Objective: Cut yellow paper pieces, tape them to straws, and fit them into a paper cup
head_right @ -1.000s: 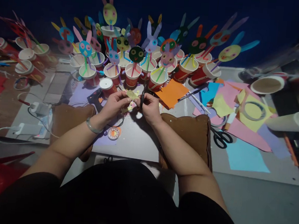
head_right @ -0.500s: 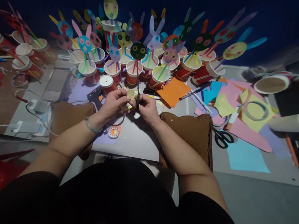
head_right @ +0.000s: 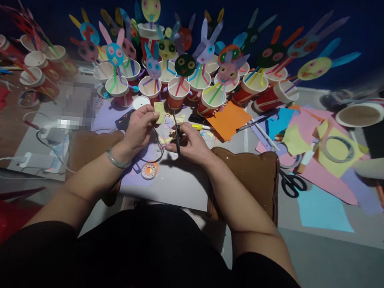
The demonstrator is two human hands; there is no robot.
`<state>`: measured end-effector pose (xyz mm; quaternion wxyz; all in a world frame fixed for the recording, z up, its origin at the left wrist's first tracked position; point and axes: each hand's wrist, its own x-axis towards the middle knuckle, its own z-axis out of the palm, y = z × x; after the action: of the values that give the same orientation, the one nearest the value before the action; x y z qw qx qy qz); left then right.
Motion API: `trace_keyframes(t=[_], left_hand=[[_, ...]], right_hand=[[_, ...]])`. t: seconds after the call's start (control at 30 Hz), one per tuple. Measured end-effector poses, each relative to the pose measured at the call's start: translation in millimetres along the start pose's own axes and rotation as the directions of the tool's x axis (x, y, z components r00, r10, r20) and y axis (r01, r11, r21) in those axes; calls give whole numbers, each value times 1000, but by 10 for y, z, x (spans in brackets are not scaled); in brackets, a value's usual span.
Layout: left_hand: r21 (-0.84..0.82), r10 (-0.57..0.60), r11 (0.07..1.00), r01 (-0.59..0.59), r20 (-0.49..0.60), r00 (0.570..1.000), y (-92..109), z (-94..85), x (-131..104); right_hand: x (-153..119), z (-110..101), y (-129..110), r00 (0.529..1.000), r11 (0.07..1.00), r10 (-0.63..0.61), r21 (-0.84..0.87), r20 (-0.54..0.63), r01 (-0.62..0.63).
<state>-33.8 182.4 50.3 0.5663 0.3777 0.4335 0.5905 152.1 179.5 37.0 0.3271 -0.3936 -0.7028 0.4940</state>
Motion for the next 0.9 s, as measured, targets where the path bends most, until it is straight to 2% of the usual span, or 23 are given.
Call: trace_keyframes(t=[0.2,0.33,0.57,0.9], left_hand=[[-36,19,999,-18,28,999,-9,8,-29],[-16,23,1000,-22,34,999,-32,-1,-36],[14,30,999,-30,46,999,-78,-25,-21],[-5,33,999,-32,58,998,-43,3,-45]], right_hand=[[18,23,24,997,990,21,-139,72,-11],[24,28,29,992,994,15,-105,126,-2],[30,21,46,994,996,-17,-88,112,27],[39,47,23,994,999,-10,-47,105,15]])
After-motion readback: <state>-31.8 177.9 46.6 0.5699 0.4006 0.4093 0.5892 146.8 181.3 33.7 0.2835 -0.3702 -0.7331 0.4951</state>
